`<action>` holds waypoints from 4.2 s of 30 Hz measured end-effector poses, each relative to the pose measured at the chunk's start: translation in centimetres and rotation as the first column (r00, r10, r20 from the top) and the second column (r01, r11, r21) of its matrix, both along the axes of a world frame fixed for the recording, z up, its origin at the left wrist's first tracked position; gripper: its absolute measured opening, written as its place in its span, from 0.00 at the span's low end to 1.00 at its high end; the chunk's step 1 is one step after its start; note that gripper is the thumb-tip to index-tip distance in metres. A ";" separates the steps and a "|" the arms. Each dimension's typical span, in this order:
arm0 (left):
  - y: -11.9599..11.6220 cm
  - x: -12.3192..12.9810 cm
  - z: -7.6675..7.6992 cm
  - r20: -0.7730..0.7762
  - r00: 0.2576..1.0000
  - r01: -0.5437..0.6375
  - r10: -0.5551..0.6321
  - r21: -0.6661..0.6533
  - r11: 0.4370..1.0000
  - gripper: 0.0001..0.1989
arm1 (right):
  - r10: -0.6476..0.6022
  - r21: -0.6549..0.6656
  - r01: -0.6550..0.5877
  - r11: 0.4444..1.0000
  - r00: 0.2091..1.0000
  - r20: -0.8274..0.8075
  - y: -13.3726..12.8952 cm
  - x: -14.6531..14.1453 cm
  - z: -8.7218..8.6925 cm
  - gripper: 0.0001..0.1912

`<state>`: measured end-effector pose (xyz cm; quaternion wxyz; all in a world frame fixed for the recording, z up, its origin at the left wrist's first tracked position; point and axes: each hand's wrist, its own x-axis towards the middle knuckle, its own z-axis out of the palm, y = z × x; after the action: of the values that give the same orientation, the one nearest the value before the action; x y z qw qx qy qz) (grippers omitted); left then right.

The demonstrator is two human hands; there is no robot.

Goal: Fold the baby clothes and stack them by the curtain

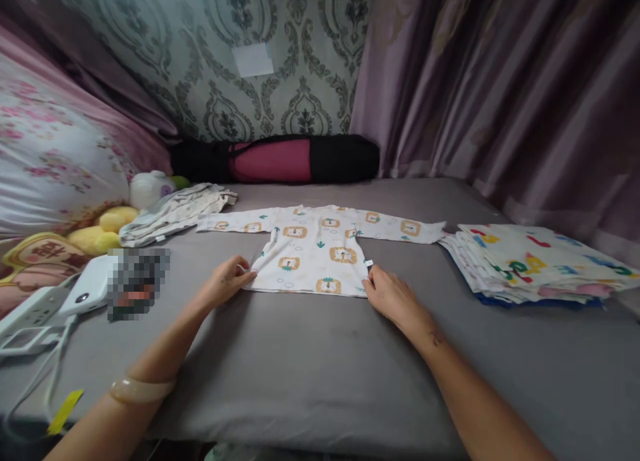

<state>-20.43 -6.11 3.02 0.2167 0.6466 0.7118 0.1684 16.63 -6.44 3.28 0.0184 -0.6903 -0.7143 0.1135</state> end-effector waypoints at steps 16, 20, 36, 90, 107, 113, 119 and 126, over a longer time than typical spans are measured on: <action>5.0 19.3 -0.4 -0.142 0.851 0.525 -0.506 0.274 0.806 0.10 | 0.043 0.259 -0.064 0.964 0.995 0.085 11.1 -0.2 -0.5 0.15; 4.6 21.2 -2.8 -0.189 0.873 0.487 -0.450 0.284 0.826 0.17 | 0.165 0.209 -0.218 0.953 0.956 0.244 10.9 0.3 -0.7 0.20; 1.8 22.3 -3.3 -0.383 0.695 0.703 -0.608 0.185 0.687 0.35 | 0.269 0.175 -0.358 0.917 0.880 0.392 13.2 2.8 0.0 0.20; 3.4 19.5 -2.7 -0.291 0.932 0.222 -0.215 -0.011 0.975 0.59 | -0.113 0.168 0.107 0.980 0.993 0.024 17.5 -8.7 -4.2 0.34; 8.4 5.1 1.0 -0.164 0.910 -0.390 0.381 -0.027 0.920 0.16 | 0.262 0.360 -0.247 0.899 0.965 0.010 14.0 -14.3 -2.5 0.22; 8.4 4.9 0.6 -0.140 0.929 -0.355 0.341 -0.083 0.931 0.18 | 0.489 0.244 -0.449 0.860 0.861 -0.141 15.0 -20.4 -1.1 0.16; 8.3 4.5 1.0 -0.119 0.943 -0.328 0.312 -0.151 0.933 0.16 | 0.475 0.127 -0.461 0.878 0.871 -0.121 16.6 -23.5 0.3 0.11; 8.5 4.2 0.3 -0.132 0.933 -0.350 0.335 -0.121 0.929 0.14 | 0.389 0.157 -0.369 0.916 0.912 -0.128 16.7 -25.2 -0.4 0.15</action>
<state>-16.21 2.36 3.27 0.1904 0.5034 0.8347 0.1171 -8.54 10.30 2.89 0.0966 -0.5248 -0.8369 0.1221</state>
